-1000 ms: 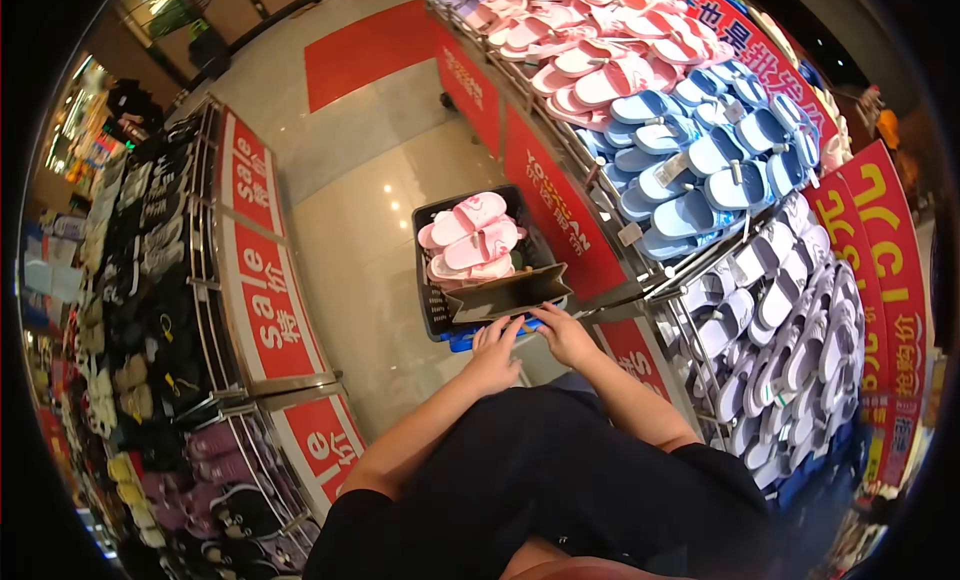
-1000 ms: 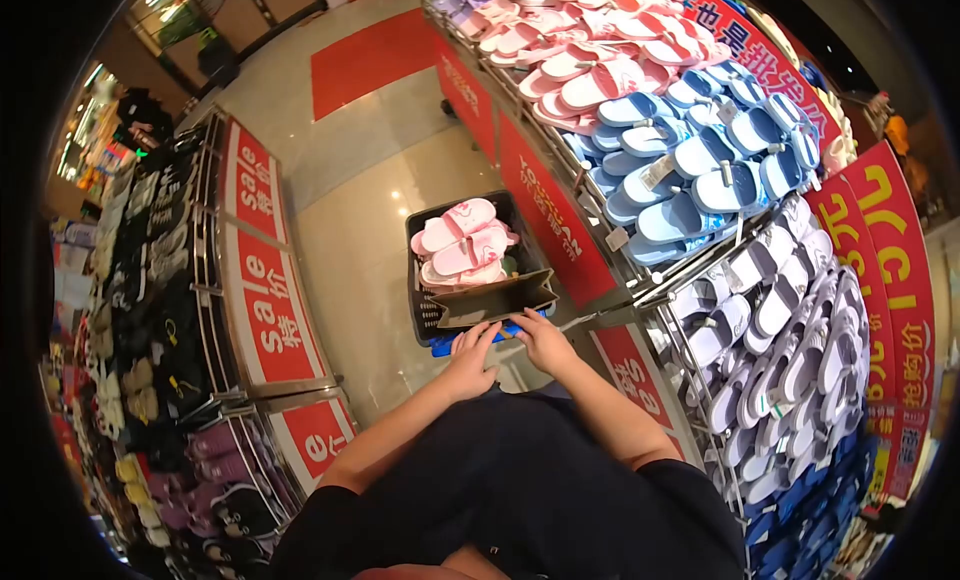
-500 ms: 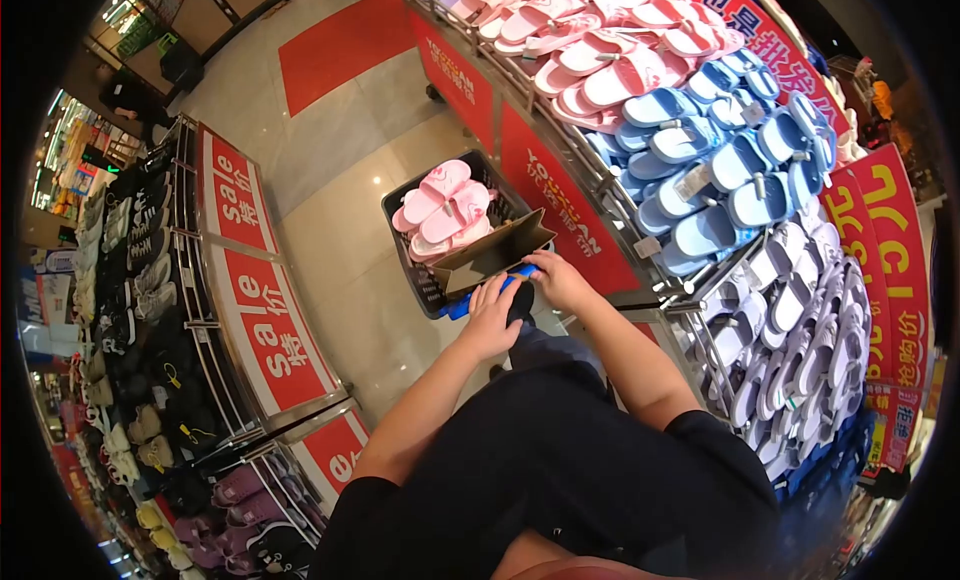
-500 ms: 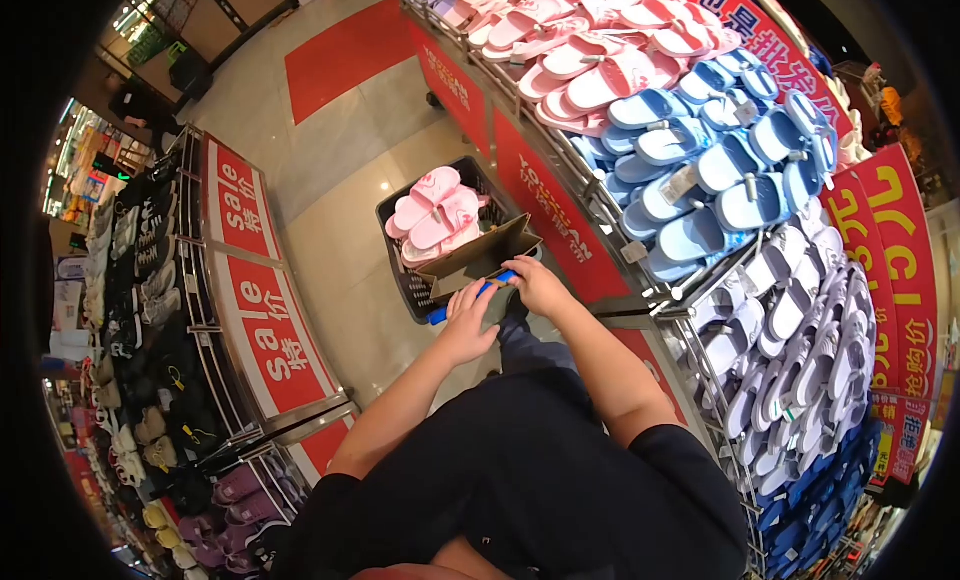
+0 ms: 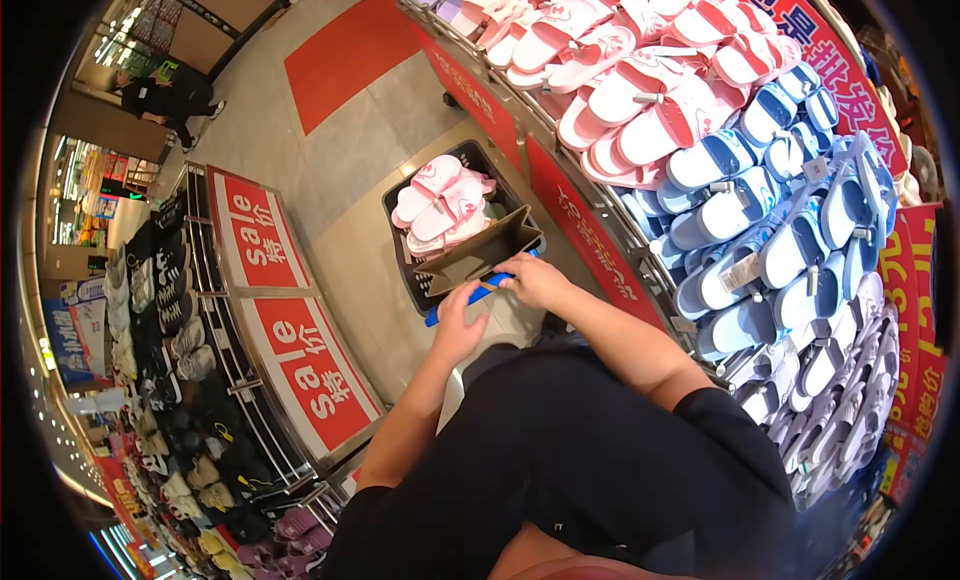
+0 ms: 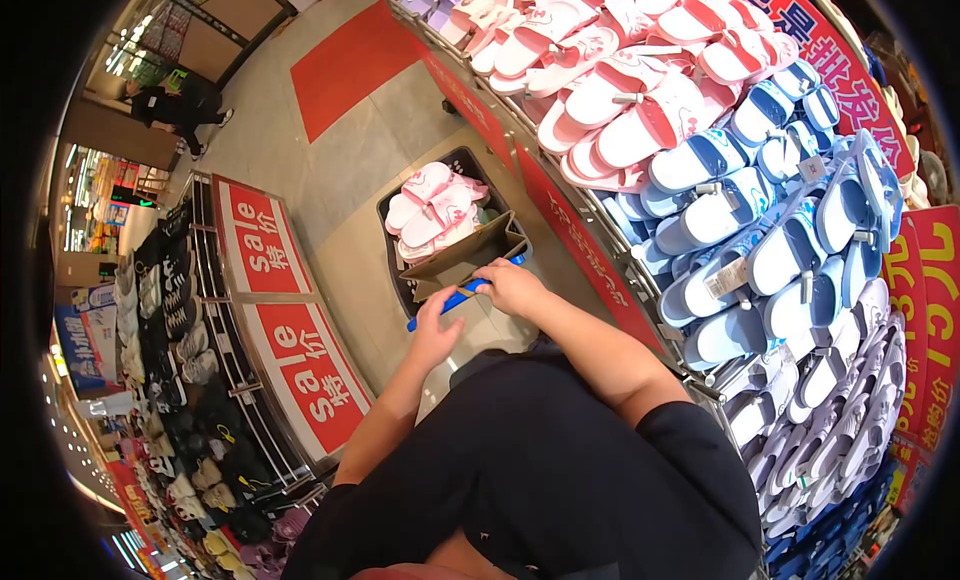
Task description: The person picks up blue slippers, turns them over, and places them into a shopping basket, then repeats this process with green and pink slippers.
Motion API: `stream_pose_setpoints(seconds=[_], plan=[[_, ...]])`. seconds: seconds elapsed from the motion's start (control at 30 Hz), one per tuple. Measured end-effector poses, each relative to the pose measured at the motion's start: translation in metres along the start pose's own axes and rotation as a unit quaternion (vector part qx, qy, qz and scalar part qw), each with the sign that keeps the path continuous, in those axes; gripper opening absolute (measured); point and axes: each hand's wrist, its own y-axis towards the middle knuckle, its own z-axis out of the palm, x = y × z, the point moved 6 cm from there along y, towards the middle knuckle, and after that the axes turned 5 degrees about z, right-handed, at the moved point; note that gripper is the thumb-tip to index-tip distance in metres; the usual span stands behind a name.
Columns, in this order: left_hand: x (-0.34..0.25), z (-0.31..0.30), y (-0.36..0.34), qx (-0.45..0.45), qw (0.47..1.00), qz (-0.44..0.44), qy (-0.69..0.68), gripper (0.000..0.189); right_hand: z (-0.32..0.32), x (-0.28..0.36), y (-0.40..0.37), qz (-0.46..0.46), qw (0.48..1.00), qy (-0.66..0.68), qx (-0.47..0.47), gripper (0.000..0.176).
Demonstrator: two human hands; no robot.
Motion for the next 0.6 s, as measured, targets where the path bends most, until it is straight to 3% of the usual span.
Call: stream_pose_setpoints(seconds=[0.07,0.17,0.3,0.4,0.6], plan=[[0.025,-0.011,0.022,-0.05,0.996,-0.024,-0.069,0.051,-0.004,0.004,0.024,0.013,1.0,-0.004,0.021,0.036],[0.074,-0.038,0.071,-0.14,0.963,-0.13,-0.189,0.039,-0.016,0.014,0.054,0.022,0.999,-0.026,0.033,0.038],[0.132,-0.085,0.158,-0.179,0.944,-0.2,-0.193,0.044,-0.03,0.026,0.092,0.028,0.997,-0.059,0.041,0.039],[0.195,-0.102,0.228,-0.14,0.947,-0.243,-0.159,0.056,-0.046,0.034,0.12,0.024,0.996,-0.069,0.042,0.04],[0.305,-0.096,0.324,-0.052,0.887,-0.402,-0.22,0.079,-0.057,0.046,0.174,-0.002,0.999,-0.03,0.045,0.043]])
